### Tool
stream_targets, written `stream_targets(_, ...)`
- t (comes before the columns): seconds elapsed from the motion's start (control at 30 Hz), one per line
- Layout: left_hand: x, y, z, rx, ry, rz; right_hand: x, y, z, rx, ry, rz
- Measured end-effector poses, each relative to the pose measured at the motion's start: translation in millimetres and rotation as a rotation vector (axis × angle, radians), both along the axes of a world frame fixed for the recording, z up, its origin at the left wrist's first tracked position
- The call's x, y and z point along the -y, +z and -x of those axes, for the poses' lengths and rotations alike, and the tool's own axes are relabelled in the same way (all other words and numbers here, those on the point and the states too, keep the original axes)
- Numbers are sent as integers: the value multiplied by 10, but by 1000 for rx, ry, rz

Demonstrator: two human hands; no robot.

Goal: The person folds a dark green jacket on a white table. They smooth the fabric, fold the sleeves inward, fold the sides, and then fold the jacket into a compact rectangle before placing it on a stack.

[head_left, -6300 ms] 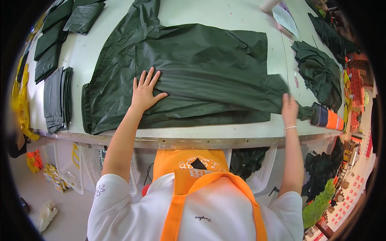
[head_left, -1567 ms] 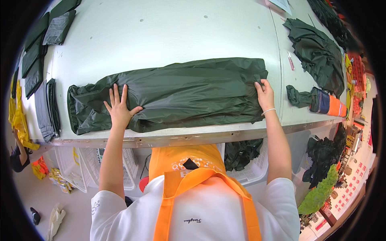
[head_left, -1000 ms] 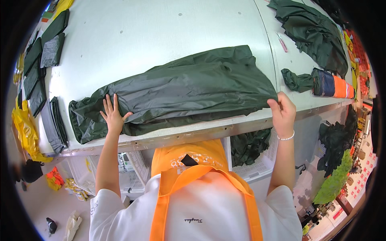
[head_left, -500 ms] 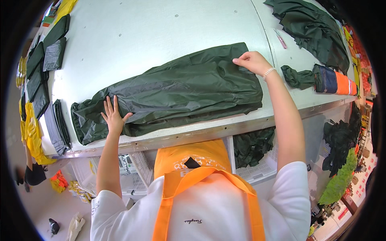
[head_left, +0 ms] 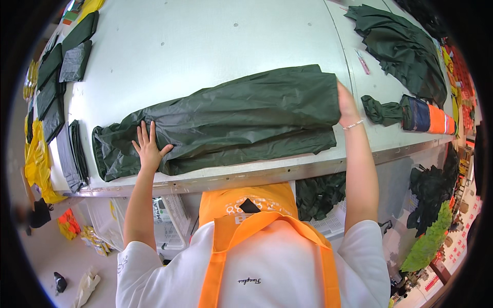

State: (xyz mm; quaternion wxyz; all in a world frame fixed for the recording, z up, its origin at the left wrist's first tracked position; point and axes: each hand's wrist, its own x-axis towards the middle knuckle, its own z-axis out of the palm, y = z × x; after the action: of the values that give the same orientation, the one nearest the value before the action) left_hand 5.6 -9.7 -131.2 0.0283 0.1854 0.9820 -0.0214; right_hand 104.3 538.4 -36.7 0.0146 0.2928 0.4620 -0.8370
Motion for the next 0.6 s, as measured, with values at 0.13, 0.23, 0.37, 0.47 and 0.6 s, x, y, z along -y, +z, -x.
stream_targets(0.13, 4, 1, 10, 9, 6, -1, 32, -12, 31, 57, 119, 8)
stream_targets(0.23, 1, 6, 24, 3, -4, -17, -139, -61, 43, -80, 249, -70)
stream_targets(0.37, -36, 20, -1, 11, 1, -20, -274, 206, 91, -187, 450, -245)
stream_targets(0.47, -49, 40, 0, 21, -1, -33, -362, 188, 115, -141, 223, -572)
stream_targets(0.6, -15, 78, -4, 47, 4, -35, -546, -41, -9, -9, -360, -839)
